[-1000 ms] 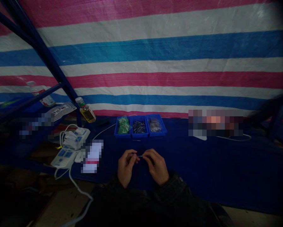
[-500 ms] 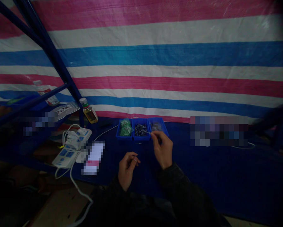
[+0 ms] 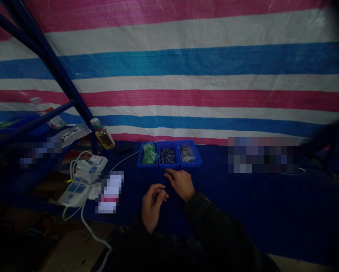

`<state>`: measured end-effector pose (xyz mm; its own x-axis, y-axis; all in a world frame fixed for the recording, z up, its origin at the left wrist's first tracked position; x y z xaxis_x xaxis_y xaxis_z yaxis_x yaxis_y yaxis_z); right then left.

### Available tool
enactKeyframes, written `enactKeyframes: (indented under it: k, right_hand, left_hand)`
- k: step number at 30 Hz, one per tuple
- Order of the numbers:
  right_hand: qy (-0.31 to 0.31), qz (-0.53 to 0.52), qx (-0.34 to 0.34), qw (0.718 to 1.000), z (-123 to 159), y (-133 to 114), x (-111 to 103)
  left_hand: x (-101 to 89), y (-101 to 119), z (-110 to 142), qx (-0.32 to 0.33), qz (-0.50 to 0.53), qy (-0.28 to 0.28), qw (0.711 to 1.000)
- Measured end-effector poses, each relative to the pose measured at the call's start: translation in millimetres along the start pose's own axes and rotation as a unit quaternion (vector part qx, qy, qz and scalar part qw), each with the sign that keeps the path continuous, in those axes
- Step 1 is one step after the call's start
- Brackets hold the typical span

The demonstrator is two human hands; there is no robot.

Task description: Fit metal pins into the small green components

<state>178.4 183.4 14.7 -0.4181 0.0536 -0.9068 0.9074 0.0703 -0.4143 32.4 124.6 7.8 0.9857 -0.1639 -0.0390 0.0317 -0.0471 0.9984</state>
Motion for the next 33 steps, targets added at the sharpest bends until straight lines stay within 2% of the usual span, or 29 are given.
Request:
enactKeyframes:
  k: [6,12,17,21,24,28,33]
  right_hand:
    - [-0.002,0.004,-0.004,1.0,-2.3,-1.8,3.9]
    - [0.016,-0.038,-0.066,0.997,15.7,-13.8,-5.8]
    - [0.121,-0.166,-0.173,0.963,50.0,-28.0,-28.1]
    - [0.108,-0.234,-0.199,0.945,66.5,-28.9,-23.1]
    - [0.102,-0.257,-0.206,0.939,75.1,-30.7,-20.3]
    - [0.145,-0.304,-0.192,0.922,84.7,-26.9,-30.8]
    - [0.141,-0.345,-0.173,0.912,86.3,-23.9,-35.4]
  left_hand:
    - [-0.3,3.2,-0.8,0.006,-0.004,-0.002,1.0]
    - [-7.4,4.2,1.0,0.009,0.035,0.048,0.998]
    - [-8.4,2.2,-0.1,0.02,0.048,0.055,0.997]
    - [-4.9,-1.0,-1.5,0.016,0.025,0.036,0.999]
    - [-2.3,-2.0,-1.5,0.015,-0.008,0.022,1.0]
    - [-5.7,-0.2,-0.8,0.017,-0.055,0.034,0.998]
    - [-2.2,2.7,0.2,0.009,-0.034,0.017,0.999]
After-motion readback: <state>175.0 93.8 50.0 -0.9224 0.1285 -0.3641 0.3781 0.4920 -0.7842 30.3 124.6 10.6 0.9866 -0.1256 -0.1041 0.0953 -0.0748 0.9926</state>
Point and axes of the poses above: each hand's wrist, its own z-axis away from the middle knuckle, its own x-axis out of the palm, y = z × x, the point moved 10 cm from there along -z, towards the middle knuckle, and after that the axes turned 1 degree about -y, right-handed, at the moved point
